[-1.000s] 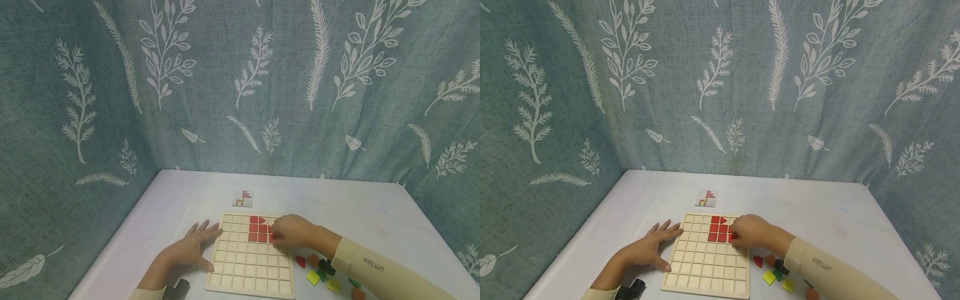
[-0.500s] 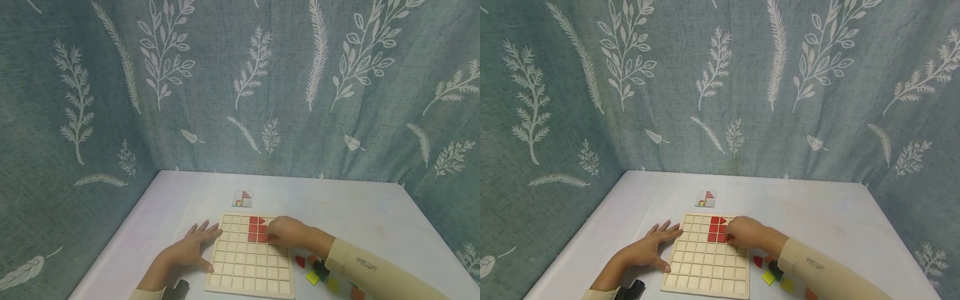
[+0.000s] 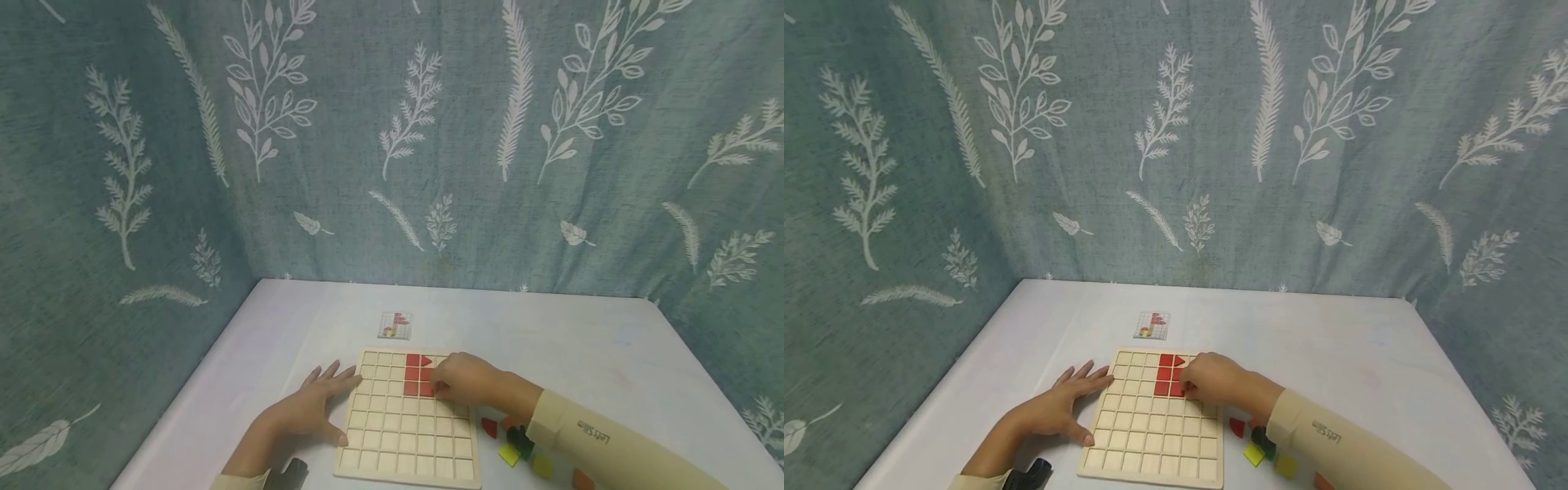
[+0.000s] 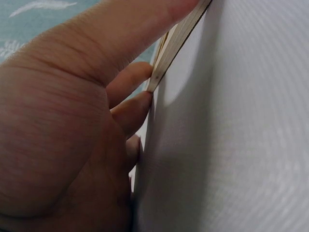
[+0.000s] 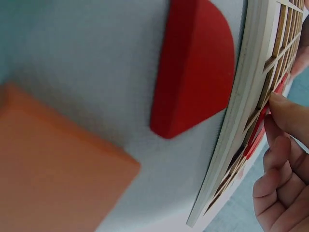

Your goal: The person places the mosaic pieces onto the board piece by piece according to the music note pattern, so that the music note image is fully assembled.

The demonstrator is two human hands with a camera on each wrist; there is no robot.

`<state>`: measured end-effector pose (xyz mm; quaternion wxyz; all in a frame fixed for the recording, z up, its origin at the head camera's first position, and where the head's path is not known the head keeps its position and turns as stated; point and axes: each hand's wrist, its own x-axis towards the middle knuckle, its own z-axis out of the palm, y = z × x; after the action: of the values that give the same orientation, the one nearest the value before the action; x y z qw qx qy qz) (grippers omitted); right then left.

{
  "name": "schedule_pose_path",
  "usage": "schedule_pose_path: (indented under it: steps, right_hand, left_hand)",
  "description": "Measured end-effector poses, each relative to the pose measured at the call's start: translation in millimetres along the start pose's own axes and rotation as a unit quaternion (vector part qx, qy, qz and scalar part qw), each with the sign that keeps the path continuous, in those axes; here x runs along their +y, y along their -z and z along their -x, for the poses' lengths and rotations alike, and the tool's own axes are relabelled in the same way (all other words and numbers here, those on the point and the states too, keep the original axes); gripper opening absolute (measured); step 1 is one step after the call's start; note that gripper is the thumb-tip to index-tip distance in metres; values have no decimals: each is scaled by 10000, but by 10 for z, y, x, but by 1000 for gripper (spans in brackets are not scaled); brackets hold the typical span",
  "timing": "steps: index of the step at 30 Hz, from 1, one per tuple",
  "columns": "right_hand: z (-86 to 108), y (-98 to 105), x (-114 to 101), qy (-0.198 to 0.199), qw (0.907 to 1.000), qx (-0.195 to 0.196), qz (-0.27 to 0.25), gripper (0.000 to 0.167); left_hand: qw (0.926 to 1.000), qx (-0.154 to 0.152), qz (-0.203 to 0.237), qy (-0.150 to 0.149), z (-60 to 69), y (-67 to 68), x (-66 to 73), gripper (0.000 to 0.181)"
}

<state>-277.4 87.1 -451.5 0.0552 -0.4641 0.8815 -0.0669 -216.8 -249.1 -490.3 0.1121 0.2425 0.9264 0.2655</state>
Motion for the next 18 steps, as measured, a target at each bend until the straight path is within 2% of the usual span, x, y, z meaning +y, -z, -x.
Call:
schedule_pose_path:
  steps: [10,14,18]
  right_hand:
    - [23,-12,11,104,9999,97,-9,8]
    - [100,43,68,-211,9989,79,-408,6]
    - [219,121,182,-441,9968,243,-620,6]
  left_hand:
    - [10000,28,-27,48,10,-31,-27,113]
    - [10000,14,-16,88,8,-44,-27,114]
    - [9999,11,-53,133,0,-29,-12,115]
